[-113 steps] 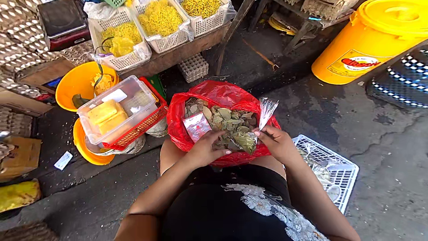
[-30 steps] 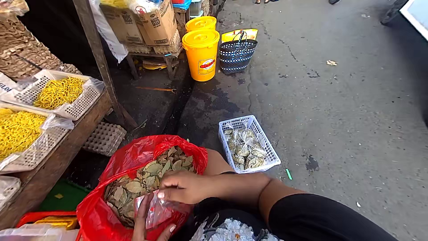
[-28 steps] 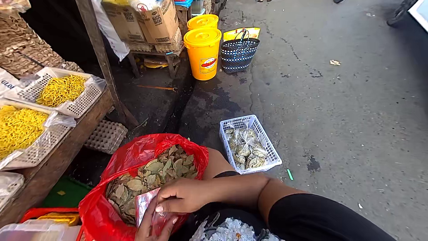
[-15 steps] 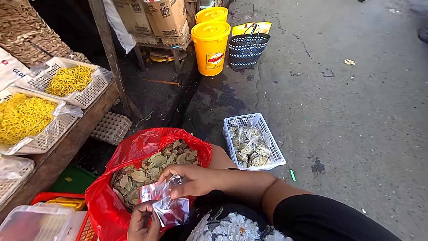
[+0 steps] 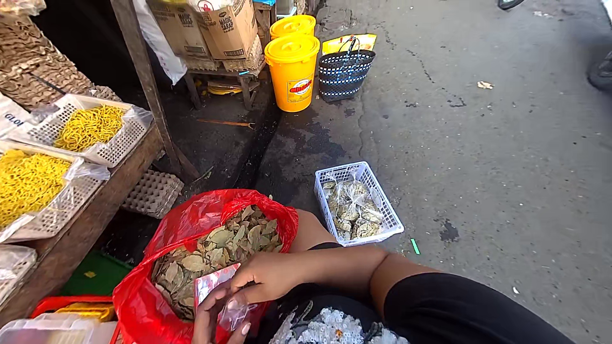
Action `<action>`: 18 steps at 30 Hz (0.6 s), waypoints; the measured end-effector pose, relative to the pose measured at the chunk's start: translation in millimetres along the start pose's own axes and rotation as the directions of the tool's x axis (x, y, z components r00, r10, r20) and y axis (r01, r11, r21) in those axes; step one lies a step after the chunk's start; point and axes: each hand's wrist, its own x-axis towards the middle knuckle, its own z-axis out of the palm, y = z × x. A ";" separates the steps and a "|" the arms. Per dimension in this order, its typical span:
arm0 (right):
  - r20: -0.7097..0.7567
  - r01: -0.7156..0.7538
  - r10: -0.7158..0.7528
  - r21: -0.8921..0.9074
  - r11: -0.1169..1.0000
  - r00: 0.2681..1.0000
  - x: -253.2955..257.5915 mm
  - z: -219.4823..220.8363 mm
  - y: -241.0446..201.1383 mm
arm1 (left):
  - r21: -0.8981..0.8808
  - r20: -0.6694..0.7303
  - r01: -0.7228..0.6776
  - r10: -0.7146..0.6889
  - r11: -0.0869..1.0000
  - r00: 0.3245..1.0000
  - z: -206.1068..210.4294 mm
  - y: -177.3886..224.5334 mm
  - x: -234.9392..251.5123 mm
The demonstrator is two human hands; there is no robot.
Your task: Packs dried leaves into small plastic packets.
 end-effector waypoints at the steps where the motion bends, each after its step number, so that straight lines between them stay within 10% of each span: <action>1: 0.002 0.005 -0.005 -0.006 1.000 1.000 -0.5 -0.3 0.1 | -0.025 0.003 -0.013 0.013 1.000 1.000 0.4 1.1 1.6; 11: -0.267 0.078 -0.032 0.164 0.983 0.963 -1.6 -11.3 -5.0 | 0.153 -0.026 0.054 -0.050 0.987 0.998 -1.0 5.5 -3.4; 18: -0.647 0.164 0.149 0.398 0.903 0.748 -4.2 -40.7 1.9 | 0.170 -0.133 0.018 0.005 0.985 0.991 -12.5 0.3 -5.2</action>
